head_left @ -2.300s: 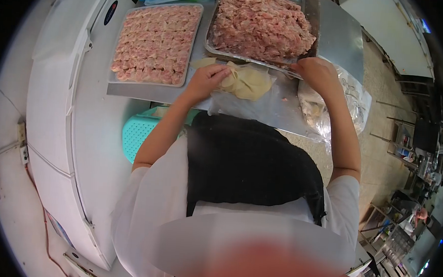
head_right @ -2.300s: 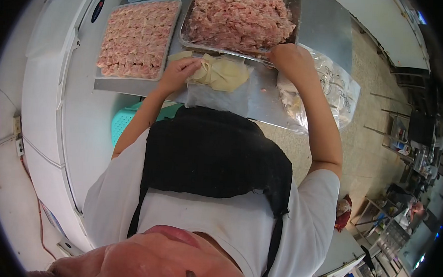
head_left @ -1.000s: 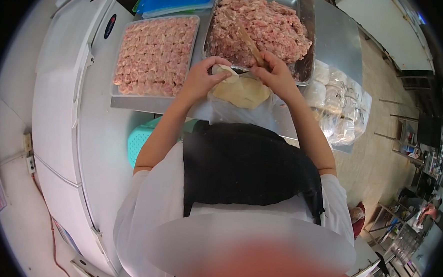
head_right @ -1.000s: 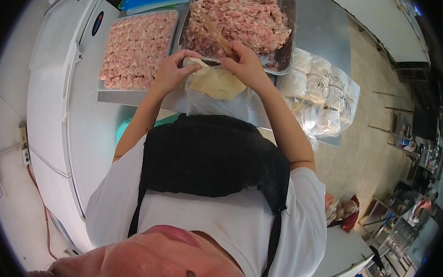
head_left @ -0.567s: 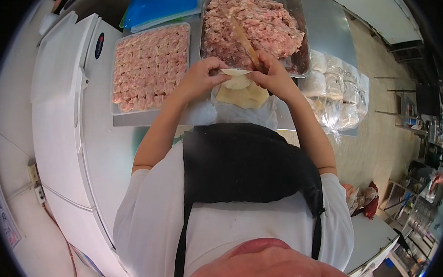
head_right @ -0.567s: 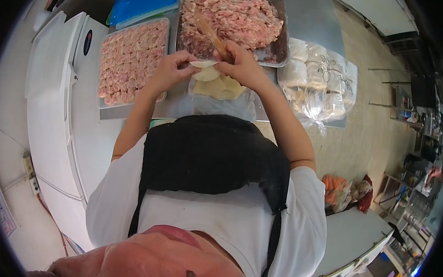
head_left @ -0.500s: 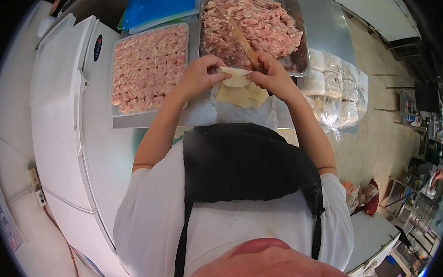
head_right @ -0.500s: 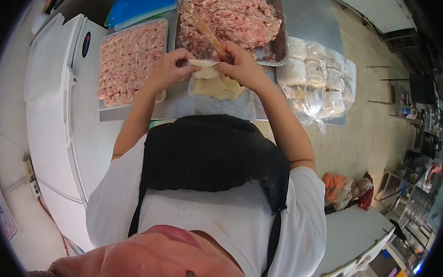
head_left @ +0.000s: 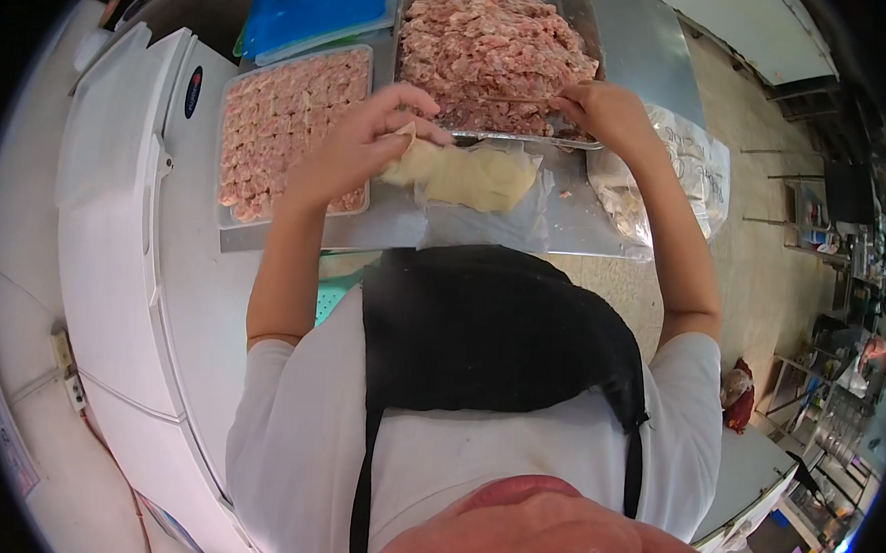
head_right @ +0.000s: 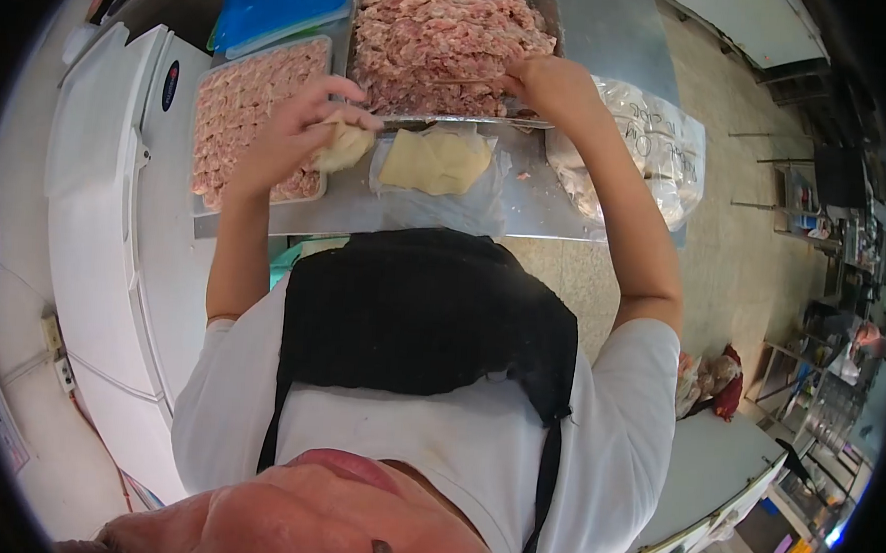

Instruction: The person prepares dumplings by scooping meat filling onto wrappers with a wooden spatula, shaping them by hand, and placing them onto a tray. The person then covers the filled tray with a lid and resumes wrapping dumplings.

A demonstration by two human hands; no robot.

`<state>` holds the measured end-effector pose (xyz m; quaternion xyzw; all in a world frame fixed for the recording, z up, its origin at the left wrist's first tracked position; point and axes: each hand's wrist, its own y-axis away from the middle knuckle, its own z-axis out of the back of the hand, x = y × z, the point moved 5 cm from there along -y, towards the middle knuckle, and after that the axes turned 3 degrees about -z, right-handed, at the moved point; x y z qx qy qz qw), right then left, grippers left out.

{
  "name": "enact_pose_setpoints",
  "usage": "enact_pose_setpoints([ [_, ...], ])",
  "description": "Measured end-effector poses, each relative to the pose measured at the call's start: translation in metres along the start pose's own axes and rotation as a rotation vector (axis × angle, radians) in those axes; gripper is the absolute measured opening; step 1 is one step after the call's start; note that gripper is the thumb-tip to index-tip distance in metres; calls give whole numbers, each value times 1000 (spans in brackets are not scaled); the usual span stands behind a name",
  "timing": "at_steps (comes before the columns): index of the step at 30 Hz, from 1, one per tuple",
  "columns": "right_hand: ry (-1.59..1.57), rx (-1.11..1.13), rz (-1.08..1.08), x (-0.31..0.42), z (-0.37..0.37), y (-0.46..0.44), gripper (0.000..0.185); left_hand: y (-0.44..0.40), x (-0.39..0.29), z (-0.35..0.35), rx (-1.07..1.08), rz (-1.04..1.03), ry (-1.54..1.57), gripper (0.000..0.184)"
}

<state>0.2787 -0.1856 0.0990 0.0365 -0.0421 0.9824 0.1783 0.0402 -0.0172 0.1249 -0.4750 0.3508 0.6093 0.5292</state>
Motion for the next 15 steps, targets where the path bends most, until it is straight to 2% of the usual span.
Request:
enact_pose_setpoints([
  [1, 73, 13, 5, -1, -7, -5, 23, 0, 27, -1, -53, 124, -302, 23],
  [4, 169, -13, 146, 15, -37, -6, 16, 15, 70, -6, -19, 162, -464, 43],
  [5, 176, -30, 214, 24, -47, -5, 14, 20, 88, -4, -47, 251, -277, 42],
  [7, 156, 11, 205, 43, -45, -6, 14, 31, 118, -5, -109, 420, 104, 42],
  [10, 145, -26, 225, 58, -53, -9, 14, 41, 135, -25, -442, 447, 1137, 46],
  [13, 87, -135, 283, 79, -59, -9, 14, 50, 150, -48, -676, 398, 1576, 44],
  [15, 88, -122, 293, 88, -61, -12, 14, 53, 150, -53, -748, 388, 1526, 43],
])
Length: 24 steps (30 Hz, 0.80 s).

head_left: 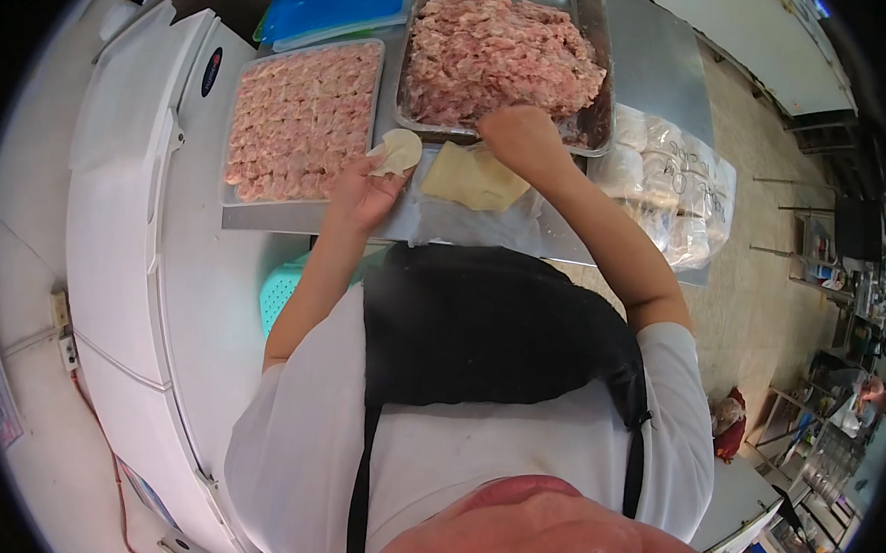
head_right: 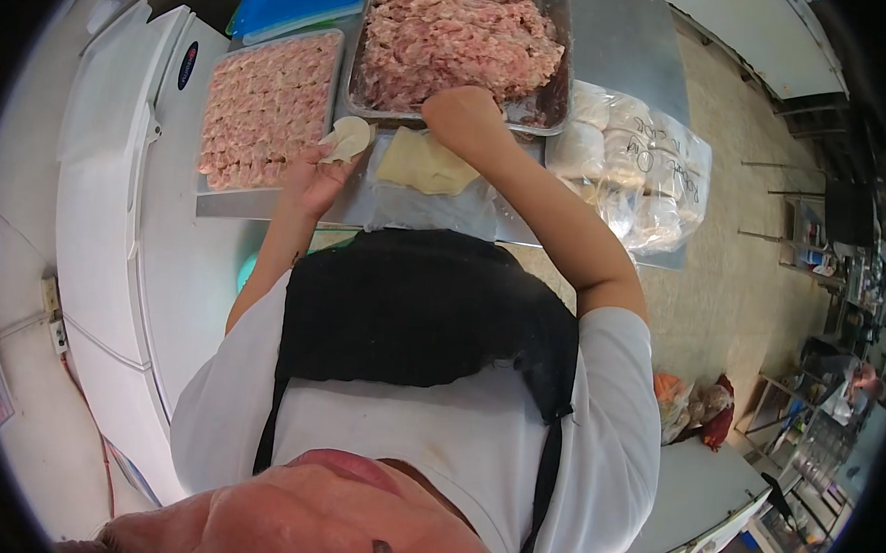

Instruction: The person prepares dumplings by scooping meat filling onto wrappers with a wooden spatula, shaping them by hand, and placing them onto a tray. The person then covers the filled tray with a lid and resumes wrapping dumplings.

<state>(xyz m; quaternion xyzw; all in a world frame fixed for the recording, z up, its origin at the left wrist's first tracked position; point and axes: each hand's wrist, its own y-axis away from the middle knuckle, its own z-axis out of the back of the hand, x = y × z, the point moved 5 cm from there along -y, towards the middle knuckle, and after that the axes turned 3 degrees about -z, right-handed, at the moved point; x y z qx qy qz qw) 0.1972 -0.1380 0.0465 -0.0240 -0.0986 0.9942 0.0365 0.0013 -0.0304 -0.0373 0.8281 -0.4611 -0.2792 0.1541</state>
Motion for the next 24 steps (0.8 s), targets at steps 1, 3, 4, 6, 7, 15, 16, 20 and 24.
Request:
enact_pose_setpoints([
  [1, 1, 6, 3, 3, 3, -2, 14, 1, 0, -3, -17, -30, -12, 42],
  [3, -49, -1, -66, -8, 21, -6, 14, 3, -7, -11, -63, -174, -93, 42],
  [4, -75, -1, -97, -13, 28, -8, 14, 4, -12, -12, -88, -246, -130, 41],
  [6, -7, -81, -61, -20, 33, -13, 15, 0, -25, -8, -34, -276, -92, 39],
  [7, 27, -121, -42, -21, 34, -16, 15, -2, -30, -7, -7, -290, -73, 38],
  [15, -93, 77, -36, -2, 6, -15, 18, 4, -72, 0, -21, -404, -13, 32],
  [16, -144, 87, -43, -5, 15, -17, 18, 3, -76, 0, -18, -412, 9, 32],
  [20, 2, 53, -175, -12, 38, -39, 16, -2, -85, -3, 21, -419, 8, 35],
  [24, 216, 80, -80, 11, 13, -54, 14, -12, -88, -21, 37, -465, -43, 34],
])
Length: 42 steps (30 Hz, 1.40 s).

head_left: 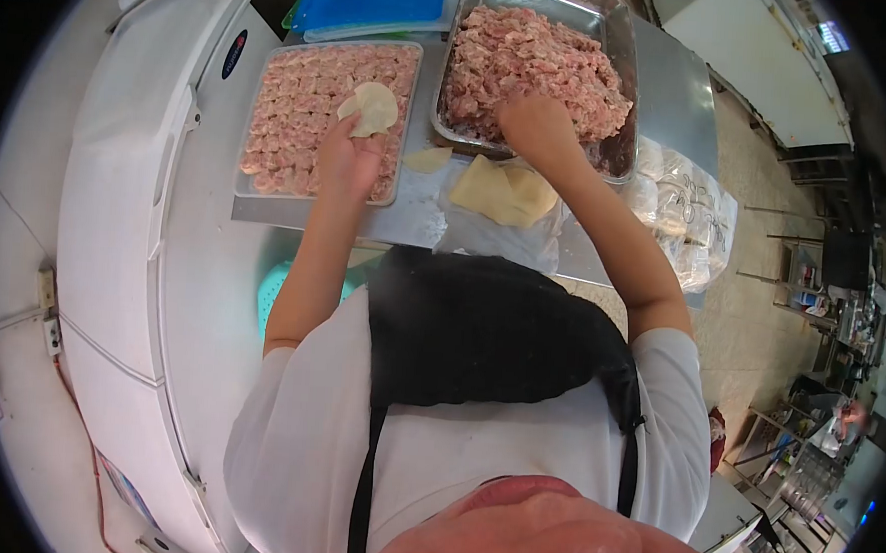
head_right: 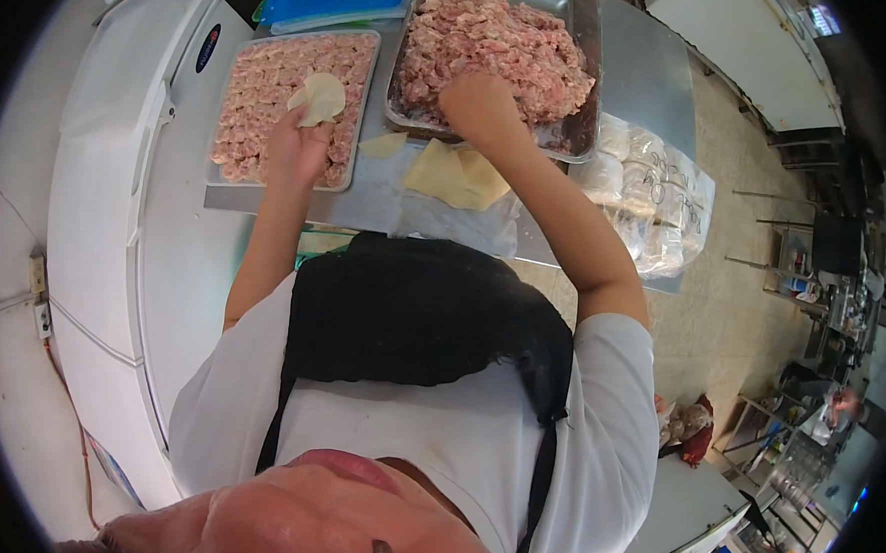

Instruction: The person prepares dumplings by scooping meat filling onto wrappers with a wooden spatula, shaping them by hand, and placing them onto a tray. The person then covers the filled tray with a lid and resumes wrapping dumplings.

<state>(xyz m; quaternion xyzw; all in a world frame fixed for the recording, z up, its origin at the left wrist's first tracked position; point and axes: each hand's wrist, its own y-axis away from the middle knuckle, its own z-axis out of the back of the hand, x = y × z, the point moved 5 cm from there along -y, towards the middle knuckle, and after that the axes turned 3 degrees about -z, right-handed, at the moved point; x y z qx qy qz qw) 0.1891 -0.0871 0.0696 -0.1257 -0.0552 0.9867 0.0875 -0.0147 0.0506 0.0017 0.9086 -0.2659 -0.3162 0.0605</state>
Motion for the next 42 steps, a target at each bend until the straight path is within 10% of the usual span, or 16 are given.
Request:
enact_pose_setpoints([
  [17, -1287, -99, -457, -74, 19, 72, 33, 18, 94, -140, 289, 171, 68, 37],
  [21, -889, -334, -270, -65, 27, 81, 33, 31, 104, -160, 225, 290, 230, 57],
  [25, -485, 41, -280, -82, 58, 104, 28, 15, 124, -139, 165, 289, 337, 77],
  [37, -417, -125, -22, -103, 66, 109, 27, 44, 128, -172, 119, 156, 232, 64],
  [39, -467, -137, 6, -116, 62, 104, 27, -6, 130, -138, 657, 393, 664, 53],
  [42, -440, -12, 34, -133, 42, 90, 30, 15, 86, -139, 513, 124, 379, 47],
])
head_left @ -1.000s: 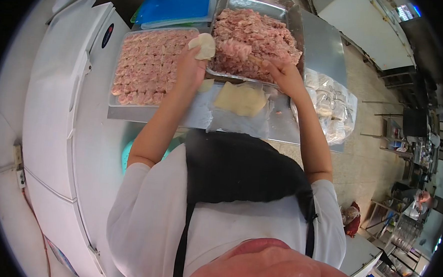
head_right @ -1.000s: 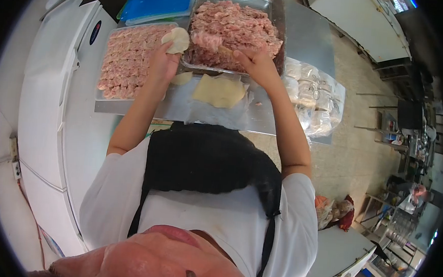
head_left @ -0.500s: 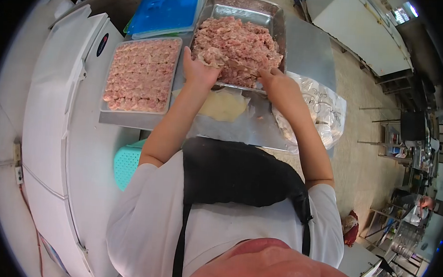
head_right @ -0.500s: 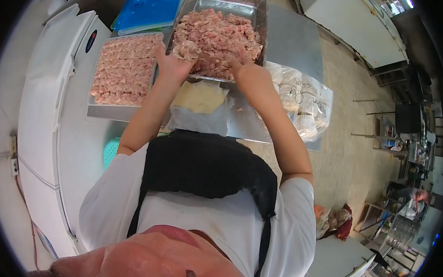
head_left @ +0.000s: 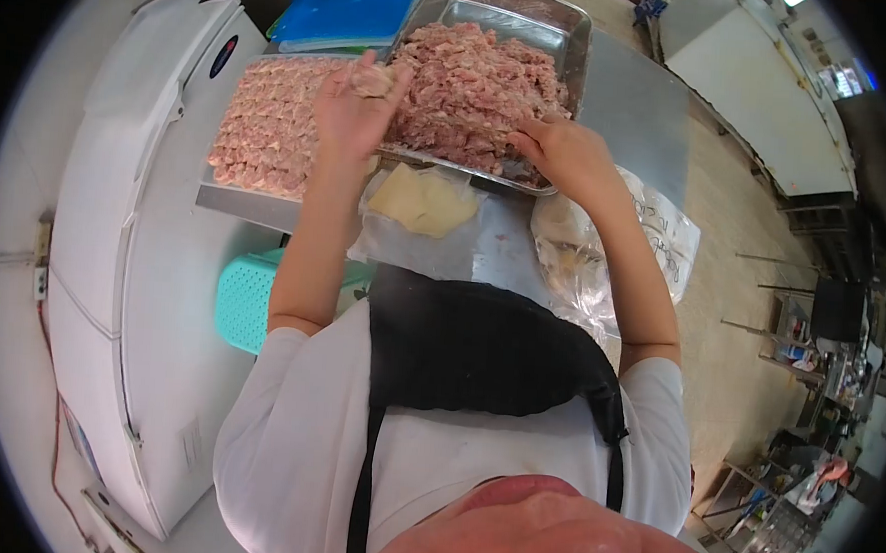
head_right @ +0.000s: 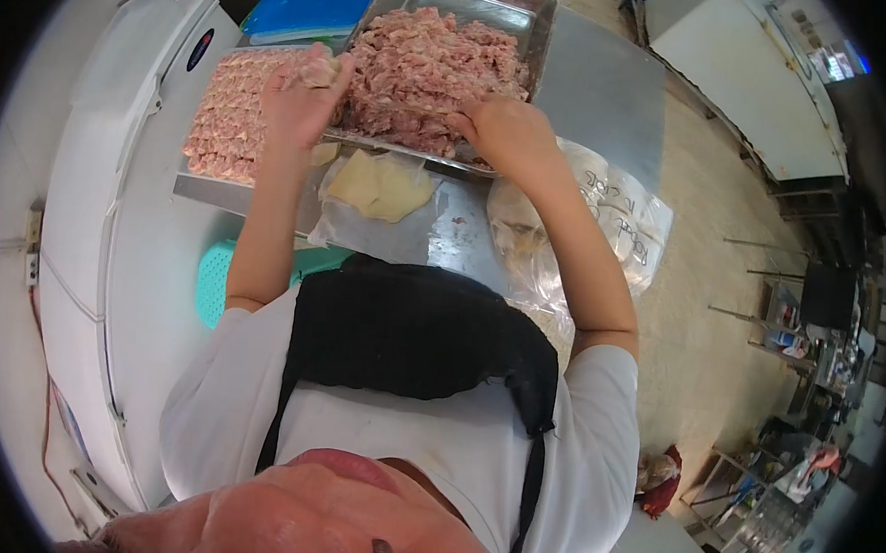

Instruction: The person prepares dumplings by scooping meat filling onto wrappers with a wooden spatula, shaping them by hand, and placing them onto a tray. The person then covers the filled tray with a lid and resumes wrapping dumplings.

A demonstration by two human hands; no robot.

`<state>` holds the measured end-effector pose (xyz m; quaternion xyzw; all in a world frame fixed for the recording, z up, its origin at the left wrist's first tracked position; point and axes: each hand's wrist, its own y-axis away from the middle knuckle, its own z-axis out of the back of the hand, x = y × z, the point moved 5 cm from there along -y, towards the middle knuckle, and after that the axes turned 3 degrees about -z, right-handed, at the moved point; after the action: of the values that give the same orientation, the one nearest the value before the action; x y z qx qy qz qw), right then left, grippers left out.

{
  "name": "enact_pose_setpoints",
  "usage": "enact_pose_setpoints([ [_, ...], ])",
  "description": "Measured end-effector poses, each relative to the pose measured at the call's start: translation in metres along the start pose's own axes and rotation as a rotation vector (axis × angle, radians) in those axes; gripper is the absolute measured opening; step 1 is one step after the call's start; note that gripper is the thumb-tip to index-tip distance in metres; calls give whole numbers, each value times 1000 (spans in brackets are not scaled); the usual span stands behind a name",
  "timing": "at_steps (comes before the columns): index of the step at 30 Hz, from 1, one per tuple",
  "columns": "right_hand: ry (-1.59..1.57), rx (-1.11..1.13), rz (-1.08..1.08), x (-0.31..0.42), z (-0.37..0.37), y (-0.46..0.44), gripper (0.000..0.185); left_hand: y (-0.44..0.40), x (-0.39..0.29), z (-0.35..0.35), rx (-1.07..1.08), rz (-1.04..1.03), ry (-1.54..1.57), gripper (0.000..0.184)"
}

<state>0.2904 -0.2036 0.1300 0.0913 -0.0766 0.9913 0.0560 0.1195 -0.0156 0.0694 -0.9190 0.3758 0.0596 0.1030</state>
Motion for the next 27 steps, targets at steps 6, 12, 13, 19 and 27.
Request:
enact_pose_setpoints([
  [6, 162, 138, 19, 2, -73, -44, 33, 50, -53, -29, -254, -331, -1367, 58],
  [12, -356, 43, 214, 18, -108, -41, 35, 62, -63, -26, -401, -51, -2007, 64],
  [13, -510, 82, 187, 9, -96, -42, 35, 61, -60, -27, -310, -155, -2049, 62],
  [19, -685, 115, -16, -13, -17, -24, 33, 36, -3, -43, 77, -256, -1947, 50],
  [27, -458, 32, 107, -57, 17, -4, 32, 30, 28, -63, 295, -11, -2097, 41],
])
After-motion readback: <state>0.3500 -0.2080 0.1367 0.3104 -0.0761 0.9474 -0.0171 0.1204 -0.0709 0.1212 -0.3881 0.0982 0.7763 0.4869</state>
